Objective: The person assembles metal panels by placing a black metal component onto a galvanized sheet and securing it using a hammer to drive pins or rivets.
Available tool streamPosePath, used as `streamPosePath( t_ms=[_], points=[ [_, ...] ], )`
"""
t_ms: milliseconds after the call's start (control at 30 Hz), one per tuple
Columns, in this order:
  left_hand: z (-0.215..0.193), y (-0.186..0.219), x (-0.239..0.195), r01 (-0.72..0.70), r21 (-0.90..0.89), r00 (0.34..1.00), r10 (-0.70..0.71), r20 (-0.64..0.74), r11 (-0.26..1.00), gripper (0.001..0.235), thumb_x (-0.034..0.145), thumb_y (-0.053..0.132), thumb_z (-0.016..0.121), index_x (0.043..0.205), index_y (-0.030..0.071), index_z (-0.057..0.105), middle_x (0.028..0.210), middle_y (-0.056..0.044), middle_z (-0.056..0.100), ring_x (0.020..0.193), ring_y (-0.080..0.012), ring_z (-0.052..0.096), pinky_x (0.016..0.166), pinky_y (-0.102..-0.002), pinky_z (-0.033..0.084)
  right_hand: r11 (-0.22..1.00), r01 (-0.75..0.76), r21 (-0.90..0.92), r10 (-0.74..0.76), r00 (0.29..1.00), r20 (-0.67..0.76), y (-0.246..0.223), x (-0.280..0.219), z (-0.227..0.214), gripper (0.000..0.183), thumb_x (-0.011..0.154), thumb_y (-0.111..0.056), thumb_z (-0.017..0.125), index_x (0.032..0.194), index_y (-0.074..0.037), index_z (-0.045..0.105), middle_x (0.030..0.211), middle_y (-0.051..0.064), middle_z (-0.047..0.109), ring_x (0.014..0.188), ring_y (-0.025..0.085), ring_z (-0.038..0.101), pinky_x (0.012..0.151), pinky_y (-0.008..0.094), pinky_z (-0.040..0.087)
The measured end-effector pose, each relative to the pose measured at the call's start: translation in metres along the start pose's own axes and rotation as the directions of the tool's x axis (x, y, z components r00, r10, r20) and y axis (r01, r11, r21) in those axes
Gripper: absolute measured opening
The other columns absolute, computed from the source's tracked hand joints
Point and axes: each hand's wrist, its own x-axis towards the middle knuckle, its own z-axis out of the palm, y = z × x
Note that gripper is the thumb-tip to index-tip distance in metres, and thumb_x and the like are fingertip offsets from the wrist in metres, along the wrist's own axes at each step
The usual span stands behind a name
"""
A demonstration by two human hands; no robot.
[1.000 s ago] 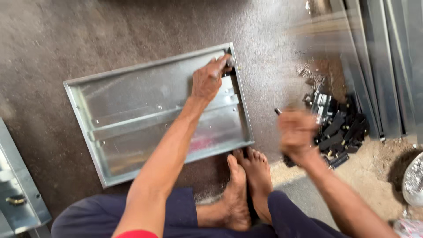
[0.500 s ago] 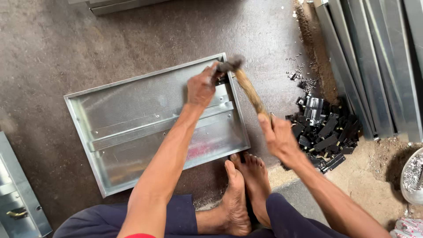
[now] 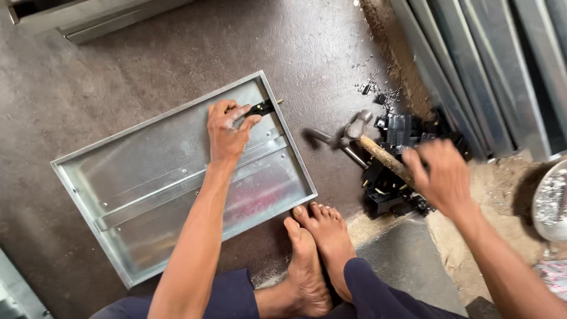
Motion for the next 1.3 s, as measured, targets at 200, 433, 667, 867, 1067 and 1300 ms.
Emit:
streamPosePath(
  t_ms=[200, 433, 667, 867, 1067, 1300],
  points=[
    [0.011, -0.004, 0.002, -0.037, -0.059, 0.997, 0.033, -0.066, 0.998, 0.024, 0.078, 0.014, 0.091, 0.094, 0.005, 0.077, 0.103, -0.005, 0.068, 0.098, -0.0227, 0.061, 0.085, -0.034, 0.053, 0.952, -0.042, 0.302, 0.083, 0.989, -0.122, 0.004, 0.14, 0.05, 0.023, 0.098, -0.015, 0.077, 0.118, -0.002, 0.075, 0.115, 0.019, 0.069, 0.107, 0.037, 0.064, 0.092, 0.044, 0.05],
    [-0.038, 0.034, -0.08, 0.009, 0.184, 0.993, -0.031, 0.117, 0.983, 0.014, 0.091, 0.019, 0.078, 0.101, 0.008, 0.078, 0.104, -0.01, 0.072, 0.096, -0.0267, 0.066, 0.083, -0.04, 0.054, 0.791, -0.468, 0.393, 0.371, 0.879, 0.301, 0.01, 0.143, 0.058, 0.02, 0.103, -0.011, 0.064, 0.118, -0.002, 0.074, 0.103, 0.024, 0.073, 0.093, 0.033, 0.073, 0.089, 0.042, 0.056],
    [-0.089, 0.062, -0.186, 0.156, 0.281, 0.885, -0.26, 0.385, 0.947, 0.035, 0.077, 0.037, 0.082, 0.091, 0.005, 0.075, 0.101, -0.012, 0.072, 0.095, -0.033, 0.069, 0.08, -0.043, 0.055, 0.964, 0.01, 0.265, 0.035, 0.986, -0.164, 0.02, 0.11, 0.094, 0.014, 0.101, -0.002, 0.072, 0.114, 0.003, 0.071, 0.108, 0.025, 0.068, 0.098, 0.039, 0.067, 0.084, 0.047, 0.055],
    [-0.066, 0.051, -0.183, 0.197, 0.27, 0.921, -0.273, 0.279, 0.942, 0.036, 0.081, 0.039, 0.08, 0.088, 0.004, 0.074, 0.103, -0.009, 0.072, 0.102, -0.0311, 0.066, 0.087, -0.043, 0.053, 0.91, -0.123, 0.395, 0.13, 0.991, 0.009, 0.026, 0.132, 0.081, 0.018, 0.1, 0.002, 0.064, 0.114, 0.0, 0.075, 0.103, 0.022, 0.072, 0.083, 0.031, 0.071, 0.076, 0.043, 0.06],
    [-0.086, 0.075, -0.176, 0.223, 0.236, 0.907, -0.29, 0.307, 0.946, 0.032, 0.083, 0.036, 0.079, 0.084, 0.003, 0.076, 0.091, -0.009, 0.07, 0.092, -0.0276, 0.066, 0.082, -0.041, 0.053, 0.945, -0.085, 0.317, 0.099, 0.995, -0.03, 0.028, 0.129, 0.074, 0.011, 0.102, 0.003, 0.065, 0.109, 0.001, 0.074, 0.101, 0.019, 0.073, 0.083, 0.026, 0.07, 0.077, 0.04, 0.057],
    [-0.163, 0.149, -0.099, 0.259, 0.174, 0.918, -0.298, 0.262, 0.95, 0.018, 0.085, 0.024, 0.084, 0.08, 0.007, 0.077, 0.07, -0.005, 0.067, 0.055, -0.0149, 0.057, 0.046, -0.031, 0.046, 0.473, 0.561, 0.68, -0.293, 0.828, -0.479, -0.091, 0.122, 0.085, 0.03, 0.088, 0.005, 0.039, 0.107, 0.0, 0.061, 0.105, 0.015, 0.063, 0.094, 0.028, 0.061, 0.079, 0.04, 0.054]
  ],
)
